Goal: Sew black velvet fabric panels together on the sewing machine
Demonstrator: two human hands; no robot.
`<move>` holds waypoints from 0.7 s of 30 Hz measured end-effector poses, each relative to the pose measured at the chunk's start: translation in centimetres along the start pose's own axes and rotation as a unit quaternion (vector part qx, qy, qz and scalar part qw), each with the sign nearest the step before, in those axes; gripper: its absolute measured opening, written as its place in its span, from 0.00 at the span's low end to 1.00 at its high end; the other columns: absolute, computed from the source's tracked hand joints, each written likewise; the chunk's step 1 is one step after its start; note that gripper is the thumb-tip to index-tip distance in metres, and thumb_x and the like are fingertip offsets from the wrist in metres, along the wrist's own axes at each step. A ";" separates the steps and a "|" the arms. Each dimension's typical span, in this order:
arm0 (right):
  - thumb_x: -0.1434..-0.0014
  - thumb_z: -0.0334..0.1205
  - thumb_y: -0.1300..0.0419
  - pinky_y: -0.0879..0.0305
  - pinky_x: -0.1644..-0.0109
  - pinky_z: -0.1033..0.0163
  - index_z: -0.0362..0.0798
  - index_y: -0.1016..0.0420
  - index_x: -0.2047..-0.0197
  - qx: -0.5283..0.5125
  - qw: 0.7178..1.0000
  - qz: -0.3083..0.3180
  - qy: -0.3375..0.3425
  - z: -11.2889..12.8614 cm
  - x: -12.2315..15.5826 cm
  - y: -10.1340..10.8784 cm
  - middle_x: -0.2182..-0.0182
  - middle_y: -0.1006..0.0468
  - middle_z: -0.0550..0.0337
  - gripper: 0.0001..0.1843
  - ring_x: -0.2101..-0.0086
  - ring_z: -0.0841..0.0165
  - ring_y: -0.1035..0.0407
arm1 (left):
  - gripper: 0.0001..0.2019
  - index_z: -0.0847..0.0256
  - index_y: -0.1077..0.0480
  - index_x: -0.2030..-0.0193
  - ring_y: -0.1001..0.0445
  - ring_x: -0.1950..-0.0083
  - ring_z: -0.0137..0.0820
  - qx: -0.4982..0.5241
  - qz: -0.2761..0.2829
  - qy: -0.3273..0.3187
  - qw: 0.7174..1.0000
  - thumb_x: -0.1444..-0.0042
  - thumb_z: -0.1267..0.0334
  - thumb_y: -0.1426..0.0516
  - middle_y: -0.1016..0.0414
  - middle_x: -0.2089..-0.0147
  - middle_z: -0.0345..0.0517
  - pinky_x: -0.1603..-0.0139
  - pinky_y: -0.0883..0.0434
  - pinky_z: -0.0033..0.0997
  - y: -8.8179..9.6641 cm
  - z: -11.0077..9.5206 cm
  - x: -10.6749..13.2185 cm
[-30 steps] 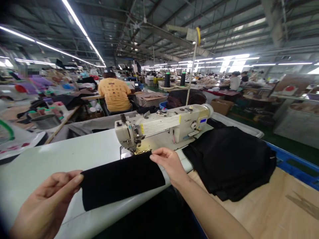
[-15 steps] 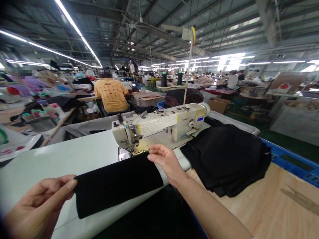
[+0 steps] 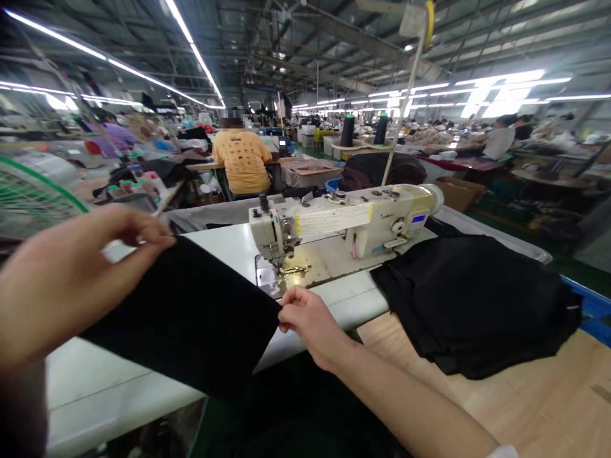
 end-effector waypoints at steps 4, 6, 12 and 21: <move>0.56 0.32 0.40 0.41 0.65 0.65 0.50 0.36 0.70 0.108 0.994 -0.016 0.013 -3.7 0.4 0.3 0.76 0.32 0.69 0.10 0.72 0.71 0.37 | 0.06 0.58 0.37 0.74 0.36 0.73 0.30 0.062 0.241 -0.018 0.968 0.51 0.72 0.47 0.33 0.75 0.38 0.68 0.39 0.29 -11.1 0.8 -1.5; 0.54 0.30 0.42 0.39 0.63 0.63 0.50 0.35 0.68 0.213 0.975 -0.008 0.066 -4.8 0.5 0.8 0.73 0.32 0.67 0.09 0.70 0.69 0.35 | 0.08 0.57 0.38 0.76 0.35 0.74 0.30 0.102 0.285 -0.016 0.953 0.53 0.74 0.46 0.33 0.77 0.37 0.70 0.39 0.29 -16.5 1.1 -0.2; 0.45 0.23 0.45 0.34 0.58 0.61 0.49 0.30 0.65 0.457 0.864 0.081 0.197 -5.3 1.5 2.3 0.68 0.26 0.61 0.11 0.65 0.66 0.30 | 0.06 0.57 0.38 0.72 0.30 0.69 0.33 0.192 0.235 0.051 0.951 0.49 0.71 0.45 0.29 0.71 0.40 0.66 0.34 0.31 -24.0 1.6 4.6; 0.38 0.24 0.47 0.35 0.62 0.60 0.47 0.30 0.62 0.647 0.647 0.179 0.361 -5.3 2.3 2.6 0.68 0.26 0.57 0.09 0.66 0.64 0.33 | 0.07 0.56 0.38 0.74 0.30 0.69 0.31 0.251 0.184 0.139 0.940 0.52 0.73 0.45 0.30 0.73 0.37 0.65 0.33 0.30 -24.9 2.4 4.8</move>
Point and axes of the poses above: each hand's wrist, its own x-axis away from the middle knuckle, its own y-axis out of the back of the hand, z = x × y, the point moved 6 cm from there along -x, towards the middle knuckle
